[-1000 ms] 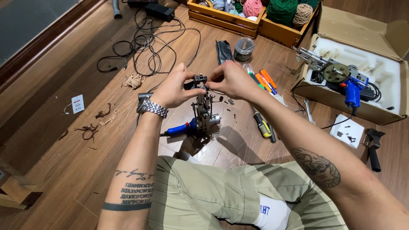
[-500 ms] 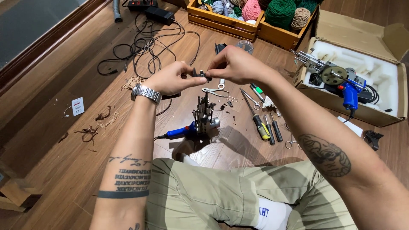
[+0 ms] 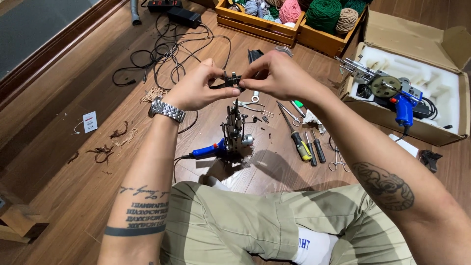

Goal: The person assembles a mechanical device by inserting small metal pins into a circular component and then attaching it to a larger blue and silver assembly. The person handles the pins and components by hand, aligning and securing them in place.

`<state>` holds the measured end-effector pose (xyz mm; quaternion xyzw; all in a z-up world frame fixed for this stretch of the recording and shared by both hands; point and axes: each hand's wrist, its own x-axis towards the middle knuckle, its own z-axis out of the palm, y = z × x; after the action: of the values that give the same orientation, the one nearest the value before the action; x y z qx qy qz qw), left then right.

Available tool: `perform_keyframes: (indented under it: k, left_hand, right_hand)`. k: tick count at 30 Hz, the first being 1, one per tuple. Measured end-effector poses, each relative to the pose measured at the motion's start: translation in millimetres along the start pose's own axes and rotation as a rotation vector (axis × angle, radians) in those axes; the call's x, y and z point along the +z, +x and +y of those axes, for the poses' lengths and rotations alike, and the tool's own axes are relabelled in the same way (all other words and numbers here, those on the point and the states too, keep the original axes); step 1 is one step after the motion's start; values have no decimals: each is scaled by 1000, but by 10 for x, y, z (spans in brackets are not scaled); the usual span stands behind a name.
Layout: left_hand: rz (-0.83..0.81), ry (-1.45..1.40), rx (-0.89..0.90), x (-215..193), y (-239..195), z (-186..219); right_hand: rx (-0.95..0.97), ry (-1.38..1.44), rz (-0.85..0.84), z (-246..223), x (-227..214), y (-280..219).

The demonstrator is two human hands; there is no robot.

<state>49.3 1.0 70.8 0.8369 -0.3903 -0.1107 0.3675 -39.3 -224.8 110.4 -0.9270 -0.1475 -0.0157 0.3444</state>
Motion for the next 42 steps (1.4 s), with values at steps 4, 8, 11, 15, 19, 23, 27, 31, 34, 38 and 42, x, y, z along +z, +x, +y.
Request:
perform_keyframes:
  k: [4,8,11,15,19,23,27,31,34,38,42]
  left_hand:
    - [44,2,71,37,-66,-24]
    - [63,29,111,95,-74,-104]
    - [77,43,137,116,-90,-92]
    - [92,66,127,105,-139,14]
    - [101,99,139,117,-142,64]
    - [97,124,132,127,-172,137]
    - [52,269,91,172,-208,118]
    - [176,14,63,268,-469,121]
    - [180,-89,93,493,-666,222]
    - [139,-283,53,1148,-789,312]
    - [-54,-182,-157,2016,-571,172]
  right_hand:
    - [8,85,67,96,107,-49]
    - [17,145,89,105,149,-77]
    - [7,151,109,125,199,-90]
    - [-28,119,129,49,196,-131]
    - [-36,89,125,44,201,-134]
    - [-49,103,125,-4,126,-194]
    - [74,260,168,-69,-19,-316]
    - [211,871,339,330,167,-559]
    - [423,1087,372,931,488,-721]
    - [714,1228,364,1539,1075,-916]
    - [858,1102,243,2068,1562,-1134]
